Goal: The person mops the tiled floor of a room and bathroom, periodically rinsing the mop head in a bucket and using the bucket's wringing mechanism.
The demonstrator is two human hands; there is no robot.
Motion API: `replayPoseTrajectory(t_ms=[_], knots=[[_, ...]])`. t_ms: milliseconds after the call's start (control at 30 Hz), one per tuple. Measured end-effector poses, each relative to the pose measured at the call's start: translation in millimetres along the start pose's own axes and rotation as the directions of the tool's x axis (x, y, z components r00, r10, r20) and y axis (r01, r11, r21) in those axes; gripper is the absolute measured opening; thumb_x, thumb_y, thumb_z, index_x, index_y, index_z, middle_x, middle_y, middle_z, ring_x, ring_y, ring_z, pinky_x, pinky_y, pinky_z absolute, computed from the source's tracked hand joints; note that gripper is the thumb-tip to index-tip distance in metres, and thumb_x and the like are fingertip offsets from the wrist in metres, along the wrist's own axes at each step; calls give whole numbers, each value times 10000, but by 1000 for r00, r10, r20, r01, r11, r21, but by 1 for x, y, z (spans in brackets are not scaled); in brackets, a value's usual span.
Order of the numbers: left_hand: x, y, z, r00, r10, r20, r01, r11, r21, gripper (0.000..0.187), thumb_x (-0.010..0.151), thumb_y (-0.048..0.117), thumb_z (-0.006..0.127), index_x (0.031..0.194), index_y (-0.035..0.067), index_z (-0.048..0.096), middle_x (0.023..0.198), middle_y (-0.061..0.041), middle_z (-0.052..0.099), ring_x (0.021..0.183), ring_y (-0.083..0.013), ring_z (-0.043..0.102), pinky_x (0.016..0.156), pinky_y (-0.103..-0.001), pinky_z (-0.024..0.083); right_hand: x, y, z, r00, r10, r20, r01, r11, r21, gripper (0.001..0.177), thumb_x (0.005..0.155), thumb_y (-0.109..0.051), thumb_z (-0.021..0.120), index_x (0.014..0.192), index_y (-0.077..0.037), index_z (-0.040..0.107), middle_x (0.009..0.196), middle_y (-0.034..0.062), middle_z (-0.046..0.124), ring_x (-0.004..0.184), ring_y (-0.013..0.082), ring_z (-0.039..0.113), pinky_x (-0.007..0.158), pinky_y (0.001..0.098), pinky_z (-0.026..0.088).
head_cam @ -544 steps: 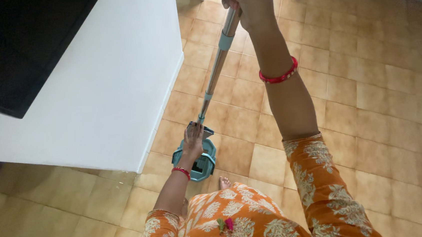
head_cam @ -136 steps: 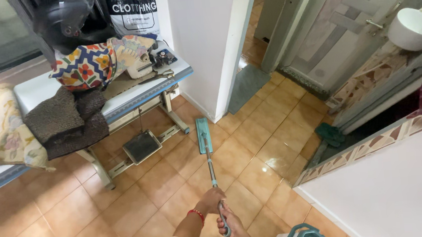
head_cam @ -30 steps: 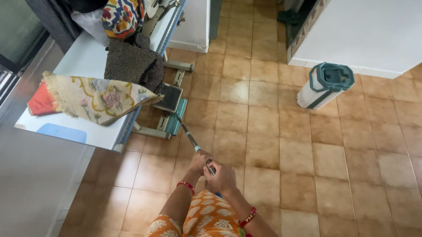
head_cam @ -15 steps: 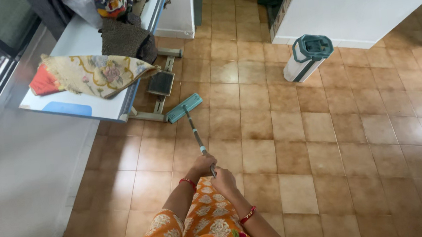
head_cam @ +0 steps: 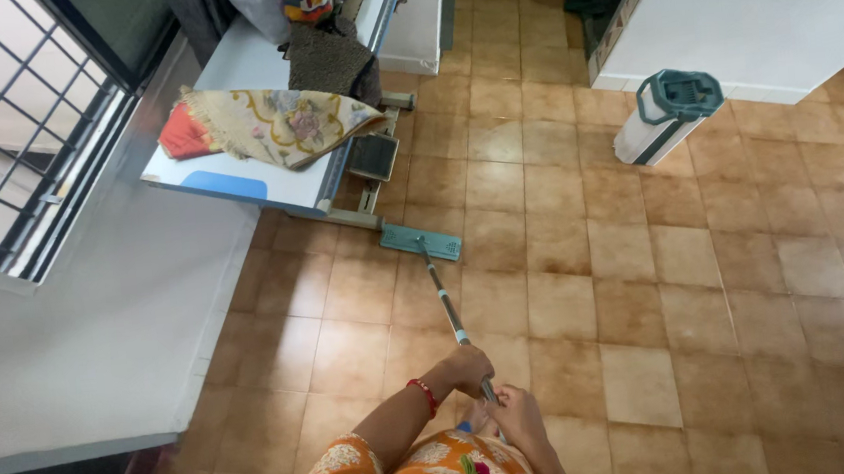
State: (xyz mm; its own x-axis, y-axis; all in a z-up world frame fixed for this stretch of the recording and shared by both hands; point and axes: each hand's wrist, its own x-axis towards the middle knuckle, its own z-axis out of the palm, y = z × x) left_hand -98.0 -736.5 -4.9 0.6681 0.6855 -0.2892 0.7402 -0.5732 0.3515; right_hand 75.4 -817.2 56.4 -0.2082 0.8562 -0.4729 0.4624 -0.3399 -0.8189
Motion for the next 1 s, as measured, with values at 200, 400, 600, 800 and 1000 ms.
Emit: replayPoseTrajectory(t_ms=[200, 400, 600, 800, 1000], knots=[[-90, 22, 23, 991, 40, 131, -48, 997, 60, 266, 710, 430, 764, 810, 184, 776, 823, -106, 757, 815, -316, 737, 727, -460, 578, -63, 16, 72, 985, 170, -25, -162, 968, 191, 374, 813, -95, 762, 1139, 54, 657, 746, 124, 754, 430, 178, 610, 421, 333, 479], [-145, 2, 40, 985, 62, 163, -70, 997, 40, 267, 733, 430, 755, 843, 187, 762, 834, -98, 745, 834, -319, 723, 733, -469, 565, -74, 32, 131, 987, 158, 32, -158, 906, 393, 383, 813, -61, 744, 1161, 79, 671, 738, 144, 739, 461, 178, 630, 422, 328, 510], [-194, -53, 39, 918, 57, -392, -167, 954, -251, 265, 684, 249, 797, 865, 111, 660, 887, -99, 696, 894, -326, 679, 758, -455, 549, -21, -11, 179, 995, 92, 34, -96, 834, 543, 341, 874, -82, 677, 1149, 120, 662, 767, 163, 744, 476, 185, 623, 427, 300, 497], [-230, -73, 39, 922, -26, -387, -44, 985, -169, 243, 694, 245, 832, 834, 125, 674, 904, -77, 711, 936, -299, 693, 814, -434, 550, -14, -35, 241, 989, 140, 47, -143, 824, 548, 354, 888, -52, 670, 1219, 69, 646, 767, 143, 722, 550, 183, 645, 466, 310, 529], [-273, -66, 41, 986, -46, -157, 39, 998, -46, 354, 573, 323, 884, 818, 148, 697, 871, -65, 726, 913, -296, 699, 778, -453, 538, -40, -29, 271, 989, 90, 115, -141, 792, 593, 393, 895, -44, 671, 1260, 89, 611, 820, 151, 685, 656, 180, 693, 499, 323, 564]])
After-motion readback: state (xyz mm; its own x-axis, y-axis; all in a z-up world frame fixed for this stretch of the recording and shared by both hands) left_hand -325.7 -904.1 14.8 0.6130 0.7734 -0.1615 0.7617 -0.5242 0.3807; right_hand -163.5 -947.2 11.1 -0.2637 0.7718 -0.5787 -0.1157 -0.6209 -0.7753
